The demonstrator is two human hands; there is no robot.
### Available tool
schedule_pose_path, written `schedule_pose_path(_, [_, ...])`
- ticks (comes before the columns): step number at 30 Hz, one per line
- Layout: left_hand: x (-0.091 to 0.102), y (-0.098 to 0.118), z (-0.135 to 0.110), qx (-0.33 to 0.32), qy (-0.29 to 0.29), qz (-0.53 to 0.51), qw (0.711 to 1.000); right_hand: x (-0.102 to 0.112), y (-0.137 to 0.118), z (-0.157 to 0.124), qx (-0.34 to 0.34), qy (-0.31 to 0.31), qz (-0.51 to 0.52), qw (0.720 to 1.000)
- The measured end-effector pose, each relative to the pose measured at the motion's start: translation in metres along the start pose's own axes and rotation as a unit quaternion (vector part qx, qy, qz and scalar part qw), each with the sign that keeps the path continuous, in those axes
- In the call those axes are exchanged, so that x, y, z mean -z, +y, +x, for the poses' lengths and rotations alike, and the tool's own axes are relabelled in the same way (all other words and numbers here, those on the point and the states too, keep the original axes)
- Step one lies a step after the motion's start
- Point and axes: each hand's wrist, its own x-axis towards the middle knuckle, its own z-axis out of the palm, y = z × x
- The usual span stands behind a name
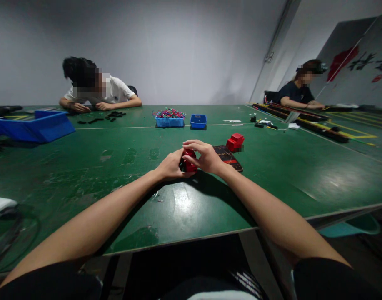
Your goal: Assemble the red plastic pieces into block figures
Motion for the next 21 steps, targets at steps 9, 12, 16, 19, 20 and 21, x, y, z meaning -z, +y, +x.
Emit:
schedule_pose_path(9, [-0.0004, -0.0007, -0.0001, -0.009, 0.003, -0.009, 1.000, 0.0026, -0.0028, 0.0005, -0.015, -0.016, -0.007, 1.000])
schedule_pose_path(12, [-0.0011, -0.0015, -0.0002, -0.007, 0.001, -0.006, 1.000, 0.0025, -0.0026, 0.0003, -0.021, -0.020, -0.005, 1.000])
schedule_pose_path(16, [-0.0016, -0.0024, 0.0002, -0.012, -0.002, -0.012, 1.000, 0.0019, -0.0021, -0.0002, -0.028, -0.024, -0.006, 0.999])
schedule_pose_path(19, [-0.0016, -0.0027, 0.0004, -0.015, -0.003, -0.013, 1.000, 0.0013, -0.0019, -0.0004, -0.035, -0.025, -0.005, 0.999])
schedule_pose_path(20, [-0.0016, -0.0028, 0.0004, -0.015, -0.004, -0.014, 1.000, 0.0011, -0.0019, -0.0004, -0.037, -0.025, -0.003, 0.999])
schedule_pose_path(21, [-0.0016, -0.0029, 0.0004, -0.015, -0.005, -0.014, 1.000, 0.0009, -0.0018, -0.0005, -0.038, -0.024, -0.002, 0.999])
